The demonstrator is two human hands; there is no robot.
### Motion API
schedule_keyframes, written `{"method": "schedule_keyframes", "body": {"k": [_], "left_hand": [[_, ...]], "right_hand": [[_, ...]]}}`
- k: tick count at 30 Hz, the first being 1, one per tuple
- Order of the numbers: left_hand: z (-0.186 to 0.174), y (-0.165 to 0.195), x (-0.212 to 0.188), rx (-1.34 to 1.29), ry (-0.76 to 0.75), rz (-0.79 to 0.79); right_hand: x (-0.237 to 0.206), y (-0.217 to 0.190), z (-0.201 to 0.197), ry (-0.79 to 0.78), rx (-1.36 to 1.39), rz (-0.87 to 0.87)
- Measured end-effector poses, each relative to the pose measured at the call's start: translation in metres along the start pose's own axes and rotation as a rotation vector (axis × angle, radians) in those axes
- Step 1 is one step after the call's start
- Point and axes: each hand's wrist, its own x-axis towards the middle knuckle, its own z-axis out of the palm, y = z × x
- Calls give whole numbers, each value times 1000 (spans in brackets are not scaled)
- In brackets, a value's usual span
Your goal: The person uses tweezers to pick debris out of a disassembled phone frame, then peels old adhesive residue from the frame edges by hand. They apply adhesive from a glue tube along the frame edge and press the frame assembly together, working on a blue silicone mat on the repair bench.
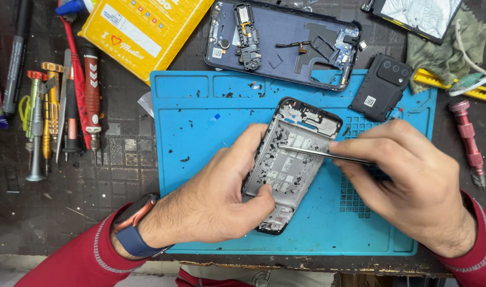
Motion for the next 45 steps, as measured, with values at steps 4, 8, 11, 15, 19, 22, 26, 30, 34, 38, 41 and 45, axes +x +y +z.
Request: {"method": "schedule_keyframes", "body": {"k": [4, 8, 11, 15, 19, 22, 26, 30, 34, 38, 41, 45], "left_hand": [[-1, 3, 1, -21, -1, -10], [-2, 8, 1, 58, -12, -86], [-2, 10, 1, 57, -19, -112], [0, 9, 1, 52, -14, -74], [0, 5, 1, 8, -4, -20], [-1, 3, 1, -22, 23, -44], [-1, 4, 0, -33, 11, -23], [0, 6, 0, -50, 12, -12], [-2, 7, 2, 22, 7, -139], [-4, 9, 3, 62, -20, -177], [-4, 7, 3, 63, -9, -125], [-3, 4, 3, 16, -12, -36]], "right_hand": [[0, -3, -3, -15, -101, 3], [-1, -1, -2, -32, -127, 2], [-2, 1, -2, -54, -40, 111], [-3, 3, -3, -80, 25, 188], [-5, 2, -2, -21, -78, -5], [-4, 1, -2, -53, -125, -25], [0, -1, -2, -27, -80, -69], [3, 0, 2, -4, -126, -40], [1, 6, 8, 26, -93, -8], [-2, 11, 10, 55, -54, -25], [-2, 11, 8, 68, -80, -77], [1, 6, 5, 64, -126, -76]]}}
